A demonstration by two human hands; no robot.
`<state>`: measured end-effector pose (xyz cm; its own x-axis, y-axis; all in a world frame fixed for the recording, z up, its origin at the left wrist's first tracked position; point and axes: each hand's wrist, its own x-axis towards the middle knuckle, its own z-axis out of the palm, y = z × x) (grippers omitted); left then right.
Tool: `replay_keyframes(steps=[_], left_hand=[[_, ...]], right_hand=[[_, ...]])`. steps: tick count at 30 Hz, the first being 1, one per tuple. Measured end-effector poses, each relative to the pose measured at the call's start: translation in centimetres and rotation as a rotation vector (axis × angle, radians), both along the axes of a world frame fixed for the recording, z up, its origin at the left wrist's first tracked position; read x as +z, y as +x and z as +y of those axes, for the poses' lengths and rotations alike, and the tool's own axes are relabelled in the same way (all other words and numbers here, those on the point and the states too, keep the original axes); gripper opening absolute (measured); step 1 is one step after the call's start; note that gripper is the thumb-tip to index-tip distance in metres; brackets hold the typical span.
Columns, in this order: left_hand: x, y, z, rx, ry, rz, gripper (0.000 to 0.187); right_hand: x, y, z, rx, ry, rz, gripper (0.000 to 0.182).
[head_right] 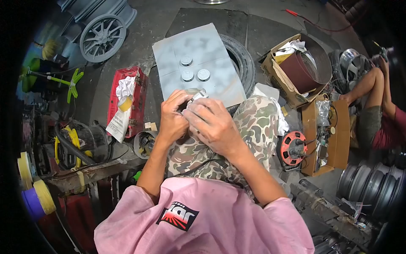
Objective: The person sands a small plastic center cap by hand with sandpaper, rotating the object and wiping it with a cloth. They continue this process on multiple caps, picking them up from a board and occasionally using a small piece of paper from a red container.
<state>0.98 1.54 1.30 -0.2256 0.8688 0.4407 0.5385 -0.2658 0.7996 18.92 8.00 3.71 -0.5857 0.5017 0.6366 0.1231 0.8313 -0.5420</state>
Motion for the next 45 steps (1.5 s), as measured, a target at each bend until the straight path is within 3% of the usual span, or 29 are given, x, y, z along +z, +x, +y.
replay_keyframes(steps=[3,6,7,10,13,15,18,21,22,23,25,27,30,31,34,37,38,39,41,42,45], left_hand=[[0.5,0.2,0.1,0.011,0.002,-0.022,0.026],[0.6,0.4,-0.3,0.018,-0.009,-0.026,0.026],[0.5,0.3,-0.1,0.005,0.0,-0.033,0.026],[0.1,0.2,0.2,0.004,0.024,0.009,0.024],[-0.1,0.1,0.4,-0.016,0.039,0.013,0.024],[0.1,0.2,0.2,-0.01,0.024,0.006,0.025],[-0.1,0.3,0.2,-0.01,0.026,-0.008,0.027],[0.3,0.3,0.4,-0.001,0.004,-0.015,0.027],[0.5,0.3,0.0,0.006,-0.046,-0.015,0.028],[0.5,0.2,-0.1,0.011,-0.048,-0.013,0.028],[0.5,0.1,0.4,-0.006,-0.048,0.017,0.028],[-0.1,0.0,0.6,-0.011,-0.053,0.019,0.03],[-0.6,-0.1,0.7,0.031,-0.058,0.038,0.028],[-0.9,-0.1,0.8,0.009,-0.002,0.054,0.028],[-1.1,0.3,0.7,-0.029,0.035,-0.037,0.027],[-0.5,0.4,0.4,-0.029,0.026,-0.121,0.026],[-0.3,0.4,0.2,-0.032,0.032,-0.104,0.025],[-0.2,0.4,0.0,-0.029,0.025,-0.107,0.025],[-0.1,0.5,0.2,0.005,-0.065,-0.086,0.026],[-0.2,0.5,0.3,-0.002,-0.062,-0.086,0.026],[-0.5,0.3,0.4,-0.017,-0.001,-0.121,0.026]], right_hand=[[-1.0,0.2,1.3,-0.035,0.097,-0.013,0.025],[-2.0,0.7,1.8,-0.118,-0.405,0.033,0.027],[-1.8,0.5,1.8,-0.118,-0.403,0.035,0.027],[-0.4,-0.2,0.4,0.03,-0.012,0.074,0.032],[-0.4,-0.2,0.5,0.002,-0.027,0.059,0.035],[-1.1,0.0,1.1,-0.068,-0.126,0.074,0.027],[-2.6,0.2,1.5,-0.16,-0.963,0.065,0.017],[-2.2,0.1,0.6,-0.222,-1.04,0.207,0.017],[-0.7,0.1,0.4,-0.212,-0.729,0.148,0.017],[-0.6,-0.1,0.3,-0.208,-0.732,0.147,0.017],[-0.3,-0.1,0.3,-0.062,-0.055,0.086,0.021],[-0.6,0.0,0.2,-0.056,-0.009,0.099,0.024],[-1.5,0.1,0.5,-0.291,-0.583,0.177,0.015],[-2.2,0.4,0.9,-0.292,-0.584,0.179,0.015],[-3.8,0.3,1.2,-0.119,-1.333,0.388,0.02],[-2.5,-0.3,0.3,-0.175,-1.202,0.34,0.021],[-1.5,-0.1,0.2,-0.192,-0.898,0.17,0.022],[-1.4,-0.1,0.1,-0.192,-0.906,0.165,0.022],[-1.1,0.0,0.4,-0.031,-0.006,0.08,0.032],[0.0,0.2,-0.1,0.091,0.015,0.017,0.04],[-1.2,0.1,0.2,-0.028,0.001,0.092,0.036]])
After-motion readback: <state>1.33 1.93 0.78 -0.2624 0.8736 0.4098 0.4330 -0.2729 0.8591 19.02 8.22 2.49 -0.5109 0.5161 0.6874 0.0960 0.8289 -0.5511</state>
